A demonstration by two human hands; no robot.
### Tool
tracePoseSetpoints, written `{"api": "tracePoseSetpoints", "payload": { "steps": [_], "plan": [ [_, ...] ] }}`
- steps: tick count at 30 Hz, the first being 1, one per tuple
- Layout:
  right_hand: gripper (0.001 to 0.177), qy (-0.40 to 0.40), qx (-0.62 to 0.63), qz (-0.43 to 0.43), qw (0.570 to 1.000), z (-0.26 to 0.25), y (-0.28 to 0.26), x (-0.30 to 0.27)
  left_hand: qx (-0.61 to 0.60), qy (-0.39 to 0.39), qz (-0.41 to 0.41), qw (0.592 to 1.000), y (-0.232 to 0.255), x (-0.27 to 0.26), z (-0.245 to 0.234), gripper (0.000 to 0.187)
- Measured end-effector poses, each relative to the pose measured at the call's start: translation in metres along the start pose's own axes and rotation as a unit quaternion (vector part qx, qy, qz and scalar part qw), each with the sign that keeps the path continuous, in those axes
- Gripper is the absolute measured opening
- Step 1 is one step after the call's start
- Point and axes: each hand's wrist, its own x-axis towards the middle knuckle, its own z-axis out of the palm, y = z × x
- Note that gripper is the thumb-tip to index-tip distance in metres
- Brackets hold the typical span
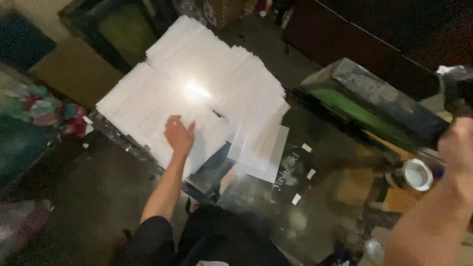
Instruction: The person places a sheet of paper under a screen printing frame and uses a squeegee to pull white ink across the screen. The printed paper is then removed and stacked with other finished prints.
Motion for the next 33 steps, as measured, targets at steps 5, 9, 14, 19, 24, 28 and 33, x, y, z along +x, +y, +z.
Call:
{"api": "tracePoseSetpoints", "payload": {
  "steps": [5, 9, 14, 19, 24, 28, 33],
  "plan": [
    [0.051, 0.115, 0.584, 0.156, 0.789, -0.248, 0.003, 0.090, -0.076, -0.152, 0.316, 0.933, 0.122, -0.121, 0.062, 0.067],
    [0.045, 0.133, 0.493, 0.152, 0.846, -0.260, 0.008, 0.092, -0.007, -0.321, 0.427, 0.846, 0.180, -0.184, 0.077, 0.074],
    [0.042, 0.141, 0.518, 0.168, 0.827, -0.259, 0.003, 0.090, -0.060, -0.155, 0.580, 0.797, 0.187, -0.233, 0.088, 0.085],
    [0.051, 0.150, 0.512, 0.167, 0.829, -0.248, 0.002, 0.095, -0.007, -0.365, 0.533, 0.763, 0.196, -0.246, 0.081, 0.077],
    [0.054, 0.133, 0.522, 0.165, 0.826, -0.248, 0.002, 0.093, -0.015, -0.446, 0.503, 0.740, 0.210, -0.249, 0.077, 0.075],
    [0.042, 0.149, 0.508, 0.165, 0.832, -0.255, 0.006, 0.101, 0.006, -0.482, 0.494, 0.724, 0.217, -0.246, 0.077, 0.075],
    [0.045, 0.165, 0.534, 0.168, 0.812, -0.255, -0.001, 0.089, -0.130, -0.317, 0.523, 0.780, 0.214, -0.237, 0.064, 0.069]
  ]
}}
